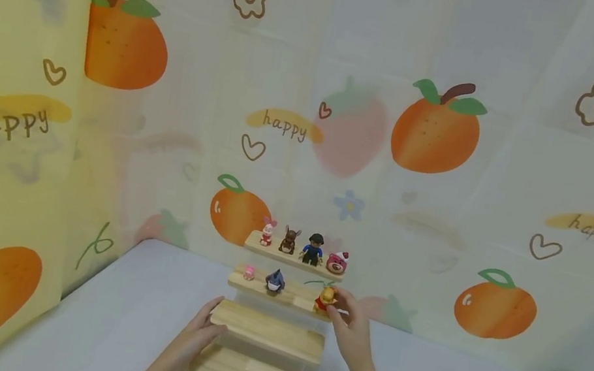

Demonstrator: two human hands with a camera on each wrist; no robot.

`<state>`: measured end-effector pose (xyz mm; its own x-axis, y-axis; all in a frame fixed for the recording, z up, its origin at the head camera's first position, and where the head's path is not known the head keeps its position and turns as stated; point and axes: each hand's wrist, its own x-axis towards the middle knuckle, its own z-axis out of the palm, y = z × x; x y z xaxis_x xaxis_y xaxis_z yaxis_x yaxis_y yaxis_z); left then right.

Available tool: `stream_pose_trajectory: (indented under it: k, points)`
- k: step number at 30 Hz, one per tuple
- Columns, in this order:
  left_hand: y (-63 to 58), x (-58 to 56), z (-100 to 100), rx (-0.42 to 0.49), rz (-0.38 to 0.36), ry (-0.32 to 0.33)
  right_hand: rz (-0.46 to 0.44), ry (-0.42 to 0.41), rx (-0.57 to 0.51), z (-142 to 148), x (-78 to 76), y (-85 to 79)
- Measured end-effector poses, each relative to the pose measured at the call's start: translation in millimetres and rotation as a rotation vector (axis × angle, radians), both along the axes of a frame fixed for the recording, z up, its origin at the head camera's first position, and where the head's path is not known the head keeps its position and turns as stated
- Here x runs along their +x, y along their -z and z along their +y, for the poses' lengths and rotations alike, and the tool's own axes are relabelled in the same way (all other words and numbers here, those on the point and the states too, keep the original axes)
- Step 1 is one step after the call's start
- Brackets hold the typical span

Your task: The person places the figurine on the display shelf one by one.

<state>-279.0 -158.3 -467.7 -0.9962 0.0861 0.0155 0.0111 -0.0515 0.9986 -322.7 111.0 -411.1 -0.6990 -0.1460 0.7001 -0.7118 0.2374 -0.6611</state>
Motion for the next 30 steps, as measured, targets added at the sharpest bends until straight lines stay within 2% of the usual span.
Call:
stream_pose_trajectory:
  k: [5, 9, 11, 19, 22, 27, 30]
  points:
    - [-1.4, -1.4, 2, 0.004, 0.013, -0.01, -0.002, 0.115, 0.083, -14, 12.5, -13.7]
    - [-1.1, -2.9, 3, 0.012, 0.019, -0.018, -0.013, 0.13, 0.066, -22, 18.6, -23.8]
    - [-0.4, -3.2, 2, 0.007, 0.02, -0.024, -0.01, 0.122, 0.054, -24, 16.6, -23.1]
    - [0.8, -0.3, 1, 0.002, 0.03, -0.023, -0.072, 0.152, 0.019, -29, -4.8, 3.6]
    - [0.0, -0.1, 0, -0.014, 0.03, -0.029, -0.085, 0.166, -0.008, -34, -5.3, 3.2]
    - [0.6, 1.4, -1, -0.029, 0.026, -0.02, -0.168, 0.172, -0.04, -39, -4.1, 2.4]
    - [1.2, -0.2, 1, -0.024, 0.028, -0.024, -0.171, 0.175, -0.033, -38, -6.7, 2.0]
